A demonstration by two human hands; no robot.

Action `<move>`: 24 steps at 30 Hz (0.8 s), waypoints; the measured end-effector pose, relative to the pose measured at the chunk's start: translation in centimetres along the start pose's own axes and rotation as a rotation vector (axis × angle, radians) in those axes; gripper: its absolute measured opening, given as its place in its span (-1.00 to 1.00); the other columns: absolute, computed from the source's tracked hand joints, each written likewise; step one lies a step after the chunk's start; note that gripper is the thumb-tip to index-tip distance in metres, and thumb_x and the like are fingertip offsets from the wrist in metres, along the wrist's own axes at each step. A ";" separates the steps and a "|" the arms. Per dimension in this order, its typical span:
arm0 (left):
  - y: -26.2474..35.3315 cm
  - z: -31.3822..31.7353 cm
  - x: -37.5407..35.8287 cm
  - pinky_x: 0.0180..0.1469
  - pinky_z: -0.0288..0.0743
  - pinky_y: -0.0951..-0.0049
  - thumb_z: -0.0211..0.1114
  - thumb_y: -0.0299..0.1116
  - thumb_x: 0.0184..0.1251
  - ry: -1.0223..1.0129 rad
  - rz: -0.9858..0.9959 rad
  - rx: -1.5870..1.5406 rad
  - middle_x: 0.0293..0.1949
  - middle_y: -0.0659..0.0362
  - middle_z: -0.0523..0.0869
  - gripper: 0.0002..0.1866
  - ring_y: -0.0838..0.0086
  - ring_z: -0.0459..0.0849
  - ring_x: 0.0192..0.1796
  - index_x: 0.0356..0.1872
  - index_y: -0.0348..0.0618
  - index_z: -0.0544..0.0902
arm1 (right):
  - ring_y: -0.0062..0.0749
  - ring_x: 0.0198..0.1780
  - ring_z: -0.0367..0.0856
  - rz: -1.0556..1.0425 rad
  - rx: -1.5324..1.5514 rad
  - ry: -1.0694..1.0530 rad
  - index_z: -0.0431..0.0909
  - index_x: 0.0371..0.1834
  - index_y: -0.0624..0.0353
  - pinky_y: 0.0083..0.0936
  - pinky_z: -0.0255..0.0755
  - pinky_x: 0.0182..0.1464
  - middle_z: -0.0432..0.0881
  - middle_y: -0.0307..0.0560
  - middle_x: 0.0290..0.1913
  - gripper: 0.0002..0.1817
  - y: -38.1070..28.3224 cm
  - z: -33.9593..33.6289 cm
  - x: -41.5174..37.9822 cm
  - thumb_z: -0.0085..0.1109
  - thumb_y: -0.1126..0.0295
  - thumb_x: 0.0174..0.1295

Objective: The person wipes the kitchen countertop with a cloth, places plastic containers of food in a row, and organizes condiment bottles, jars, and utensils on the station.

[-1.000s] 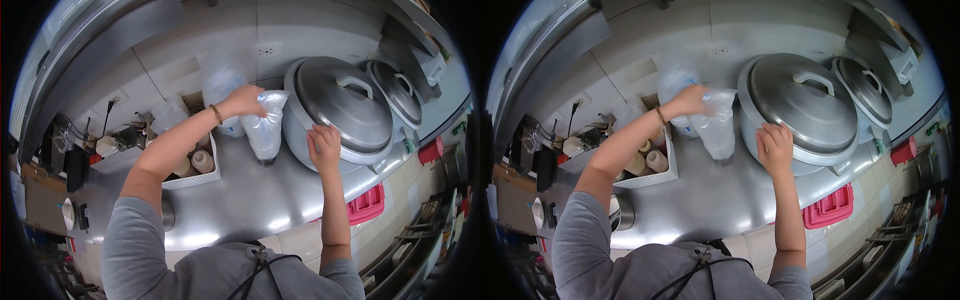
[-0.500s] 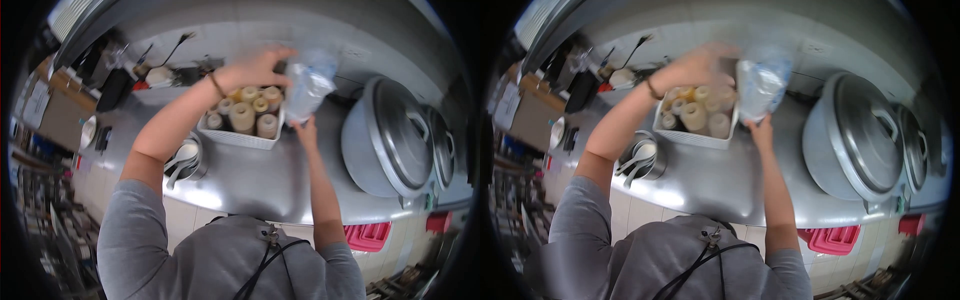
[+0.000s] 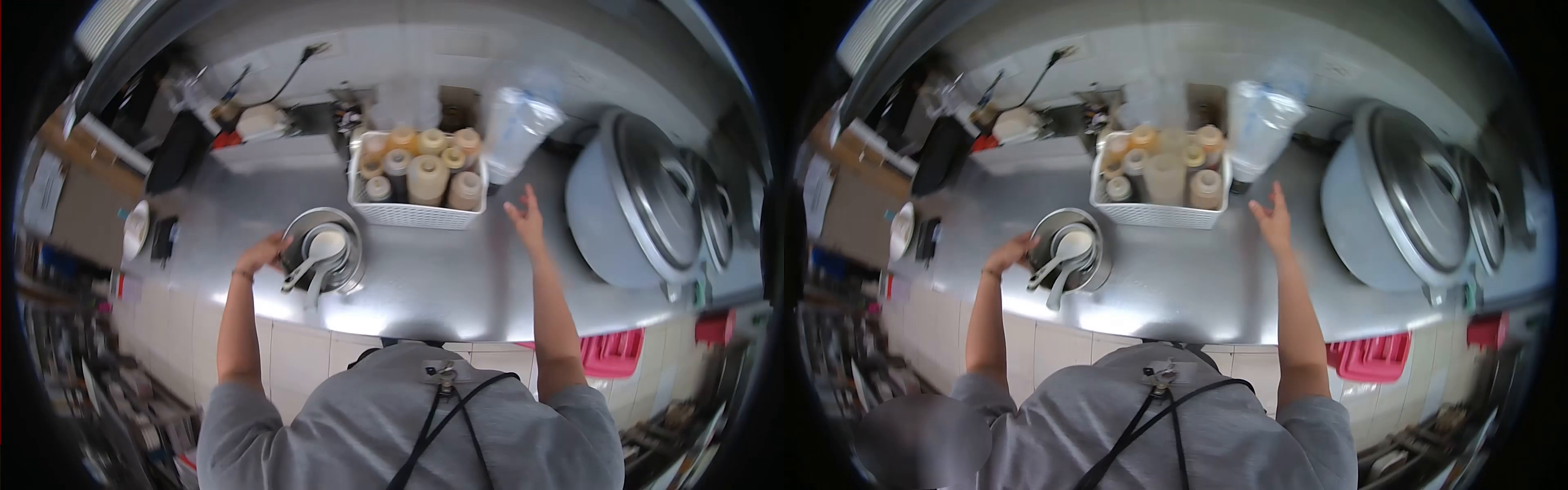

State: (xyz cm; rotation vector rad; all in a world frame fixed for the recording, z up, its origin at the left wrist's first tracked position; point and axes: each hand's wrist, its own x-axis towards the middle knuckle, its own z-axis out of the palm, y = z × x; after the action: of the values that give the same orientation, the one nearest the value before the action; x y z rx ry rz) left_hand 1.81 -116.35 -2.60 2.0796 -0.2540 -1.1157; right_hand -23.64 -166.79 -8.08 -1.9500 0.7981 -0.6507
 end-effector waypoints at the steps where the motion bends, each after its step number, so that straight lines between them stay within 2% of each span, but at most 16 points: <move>1: -1.0 0.5 0.6 -0.51 0.56 0.58 0.04 -0.16 0.33 -0.017 0.070 -0.046 -0.40 0.19 0.65 -0.60 0.55 0.63 -0.52 0.11 -0.13 0.38 | -0.41 -0.22 0.56 -0.026 0.014 -0.016 0.14 0.31 0.17 -0.52 0.44 -0.15 0.38 0.16 0.13 -0.25 1.4 -1.1 -1.7 0.27 0.20 0.07; 2: -0.4 1.5 0.1 -0.53 0.55 0.60 0.07 -0.23 0.31 -0.042 0.078 -0.102 -0.41 0.17 0.64 -0.60 0.55 0.64 -0.51 0.12 -0.14 0.37 | -0.41 -0.22 0.56 -0.006 -0.002 0.041 0.14 0.31 0.17 -0.52 0.44 -0.15 0.38 0.16 0.13 -0.25 2.3 -2.5 -3.7 0.27 0.20 0.07; 4: 0.8 3.9 -0.2 -0.56 0.52 0.64 0.11 -0.25 0.28 -0.086 0.088 -0.010 -0.47 0.22 0.58 -0.57 0.61 0.56 -0.57 0.17 -0.07 0.36 | -0.46 -0.27 0.55 0.041 0.038 0.158 0.30 0.21 0.15 -0.56 0.45 -0.25 0.47 0.07 0.01 -0.42 4.0 -4.8 -8.0 0.23 0.30 0.10; 6: 2.1 7.8 0.1 -0.58 0.49 0.69 0.13 -0.22 0.27 -0.170 0.103 -0.050 -0.43 0.25 0.55 -0.58 0.67 0.49 -0.61 0.14 -0.06 0.39 | -0.49 -0.31 0.56 0.211 0.135 0.303 0.37 0.13 0.18 -0.60 0.43 -0.32 0.53 0.01 -0.11 -0.51 5.6 -7.3 -12.2 0.20 0.34 0.11; 8: 3.5 12.0 0.4 -0.58 0.50 0.70 0.12 -0.24 0.28 -0.300 0.178 -0.104 -0.39 0.28 0.55 -0.61 0.68 0.50 -0.60 0.11 -0.08 0.41 | -0.50 -0.33 0.55 0.271 0.121 0.379 0.39 0.11 0.19 -0.61 0.43 -0.34 0.55 -0.02 -0.16 -0.54 6.0 -9.6 -15.6 0.19 0.36 0.11; 10: 6.0 15.9 0.1 -0.57 0.55 0.66 0.08 -0.28 0.30 -0.394 0.223 -0.077 -0.40 0.22 0.54 -0.61 0.64 0.54 -0.57 0.14 -0.10 0.37 | -0.51 -0.35 0.54 0.323 0.108 0.447 0.41 0.09 0.19 -0.62 0.42 -0.37 0.56 -0.05 -0.20 -0.57 6.7 -12.4 -17.6 0.17 0.38 0.11; 12: 7.9 19.5 0.4 -0.57 0.56 0.65 0.05 -0.30 0.31 -0.423 0.214 -0.061 -0.39 0.20 0.55 -0.63 0.61 0.58 -0.55 0.12 -0.12 0.37 | -0.51 -0.27 0.53 0.388 0.173 0.540 0.37 0.11 0.16 -0.60 0.42 -0.29 0.51 -0.16 -0.19 -0.57 8.1 -15.7 -18.9 0.13 0.37 0.15; 14: 9.3 21.9 1.0 -0.57 0.56 0.65 0.04 -0.30 0.31 -0.442 0.229 -0.042 -0.38 0.20 0.55 -0.64 0.60 0.59 -0.54 0.11 -0.13 0.37 | -0.50 -0.28 0.53 0.360 0.214 0.686 0.36 0.12 0.15 -0.57 0.43 -0.27 0.51 -0.15 -0.18 -0.58 8.6 -19.7 -19.2 0.11 0.39 0.16; 16: 10.8 23.9 1.3 -0.53 0.57 0.52 0.08 -0.31 0.27 -0.401 0.239 -0.036 -0.34 0.11 0.61 -0.64 0.49 0.62 -0.52 0.07 -0.19 0.40 | -0.48 -0.26 0.54 0.321 0.272 0.824 0.35 0.12 0.16 -0.57 0.43 -0.27 0.52 -0.12 -0.16 -0.59 9.1 -23.9 -19.0 0.10 0.38 0.18; 17: 11.5 24.1 1.6 -0.53 0.57 0.52 0.08 -0.31 0.27 -0.399 0.251 -0.032 -0.34 0.11 0.61 -0.64 0.49 0.62 -0.52 0.07 -0.19 0.40 | -0.46 -0.25 0.55 0.289 0.308 0.901 0.35 0.12 0.16 -0.58 0.43 -0.29 0.52 -0.09 -0.15 -0.59 8.8 -26.0 -18.7 0.10 0.37 0.20; 19: 13.3 24.4 2.0 -0.30 0.56 0.28 0.14 -0.25 0.21 -0.065 0.562 0.634 -0.42 -0.02 0.65 -0.63 0.19 0.67 -0.34 0.01 -0.18 0.47 | -0.43 -0.23 0.56 0.287 0.297 0.945 0.34 0.13 0.17 -0.56 0.44 -0.26 0.52 -0.06 -0.13 -0.59 9.1 -29.9 -18.1 0.08 0.36 0.21; 20: 15.7 25.2 1.1 -0.30 0.56 0.28 0.14 -0.25 0.21 -0.052 0.571 0.628 -0.42 -0.02 0.65 -0.63 0.19 0.67 -0.34 0.01 -0.18 0.47 | -0.42 -0.23 0.56 0.279 0.288 0.946 0.35 0.12 0.17 -0.55 0.44 -0.25 0.52 -0.06 -0.13 -0.60 9.9 -31.4 -17.7 0.07 0.36 0.21; 22: 22.4 26.8 -1.6 -0.20 0.47 0.19 0.22 -0.20 0.12 0.236 0.849 0.827 -0.41 -0.06 0.64 -0.63 0.07 0.62 -0.28 -0.11 -0.22 0.55 | -0.41 -0.22 0.56 0.307 0.291 0.920 0.35 0.11 0.17 -0.52 0.45 -0.24 0.51 -0.07 -0.15 -0.61 12.2 -34.0 -16.8 0.06 0.36 0.21; 24: 28.5 30.5 -0.6 -0.20 0.47 0.20 0.26 -0.19 0.07 0.252 1.063 0.863 -0.36 -0.03 0.65 -0.65 0.12 0.61 -0.23 -0.19 -0.23 0.60 | -0.39 -0.22 0.56 0.352 0.348 0.890 0.36 0.10 0.17 -0.49 0.45 -0.23 0.51 -0.09 -0.18 -0.62 16.0 -35.1 -15.5 0.05 0.37 0.20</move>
State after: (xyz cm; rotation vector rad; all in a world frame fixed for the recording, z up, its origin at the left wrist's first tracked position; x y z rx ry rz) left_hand -17.70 -151.85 7.25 2.1765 -1.6974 -0.0482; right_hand -62.93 -180.41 -8.20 -1.1144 1.4045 -1.3554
